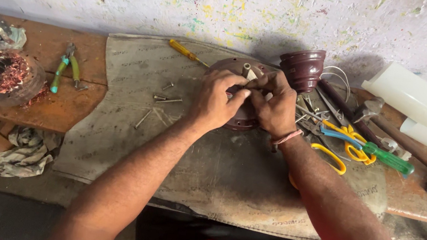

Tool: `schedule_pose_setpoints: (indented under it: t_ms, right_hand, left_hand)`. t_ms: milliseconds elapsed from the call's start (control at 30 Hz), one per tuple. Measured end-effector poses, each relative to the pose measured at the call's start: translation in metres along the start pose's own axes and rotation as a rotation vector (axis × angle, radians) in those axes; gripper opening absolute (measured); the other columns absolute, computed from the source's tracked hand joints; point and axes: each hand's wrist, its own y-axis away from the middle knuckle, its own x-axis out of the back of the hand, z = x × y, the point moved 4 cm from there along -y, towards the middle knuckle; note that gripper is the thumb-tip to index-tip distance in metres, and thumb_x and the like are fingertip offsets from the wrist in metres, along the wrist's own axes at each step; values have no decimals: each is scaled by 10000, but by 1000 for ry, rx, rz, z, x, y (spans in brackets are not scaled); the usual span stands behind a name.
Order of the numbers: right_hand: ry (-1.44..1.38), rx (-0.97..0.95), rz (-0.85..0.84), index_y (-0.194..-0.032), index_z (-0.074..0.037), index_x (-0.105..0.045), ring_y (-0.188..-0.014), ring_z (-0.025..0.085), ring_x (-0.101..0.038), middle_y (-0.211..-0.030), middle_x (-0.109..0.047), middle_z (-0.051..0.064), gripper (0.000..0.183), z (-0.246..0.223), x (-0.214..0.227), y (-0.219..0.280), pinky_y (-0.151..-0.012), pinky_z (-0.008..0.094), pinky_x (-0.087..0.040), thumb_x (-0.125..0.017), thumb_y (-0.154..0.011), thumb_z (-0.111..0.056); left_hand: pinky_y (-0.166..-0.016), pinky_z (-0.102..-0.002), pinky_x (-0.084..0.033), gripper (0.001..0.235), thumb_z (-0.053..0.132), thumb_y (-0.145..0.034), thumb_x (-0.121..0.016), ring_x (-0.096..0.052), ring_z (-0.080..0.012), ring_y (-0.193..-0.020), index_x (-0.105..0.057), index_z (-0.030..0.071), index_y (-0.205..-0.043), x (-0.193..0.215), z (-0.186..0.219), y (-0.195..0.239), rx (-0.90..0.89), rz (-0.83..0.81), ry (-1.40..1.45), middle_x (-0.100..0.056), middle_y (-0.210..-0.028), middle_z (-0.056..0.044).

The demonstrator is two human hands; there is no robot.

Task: The person assembles a ceiling fan motor housing by positioning the top cover and inserting screws into the side by hand.

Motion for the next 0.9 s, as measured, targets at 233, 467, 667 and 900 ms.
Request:
schedule_pose_setpoints:
  t_ms: [233,467,667,900]
  right_hand:
    - [-162,20,-20,-1119,-19,-499,-995,133,-702,-1057,-727,73,247,-10,11,1,-885,285,-573,-600,-911,66]
    - [166,79,123,-1010,4,-645,-818,190,-671,-936,-695,90,112,-20,24,0,-745,340,-552,-735,-944,-5]
    - [285,277,-19,-1014,0,-714,-872,311,-673,-981,-677,149,137,-29,14,4,-743,390,-534,-756,-894,-52]
    - [492,331,-46,-968,-25,-746,-921,358,-620,-973,-676,148,127,-27,11,4,-798,450,-514,-776,-856,-77]
  left_hand:
    - [-919,-437,-492,200,149,-841,-781,-653,-297,-1039,-710,92,-1019,-17,-13,-2,43,37,-12,-708,-1041,-78]
    - [-932,-461,-474,153,125,-878,-763,-645,-285,-1012,-696,85,-1009,-8,-18,8,-44,95,-22,-692,-983,-63]
    - [-857,-463,-454,143,195,-888,-756,-624,-292,-955,-721,100,-989,-16,-2,-5,-96,7,-198,-678,-938,-70]
    - [-838,-432,-523,108,165,-895,-756,-669,-267,-923,-736,70,-942,-17,-20,0,13,32,44,-708,-926,-78]
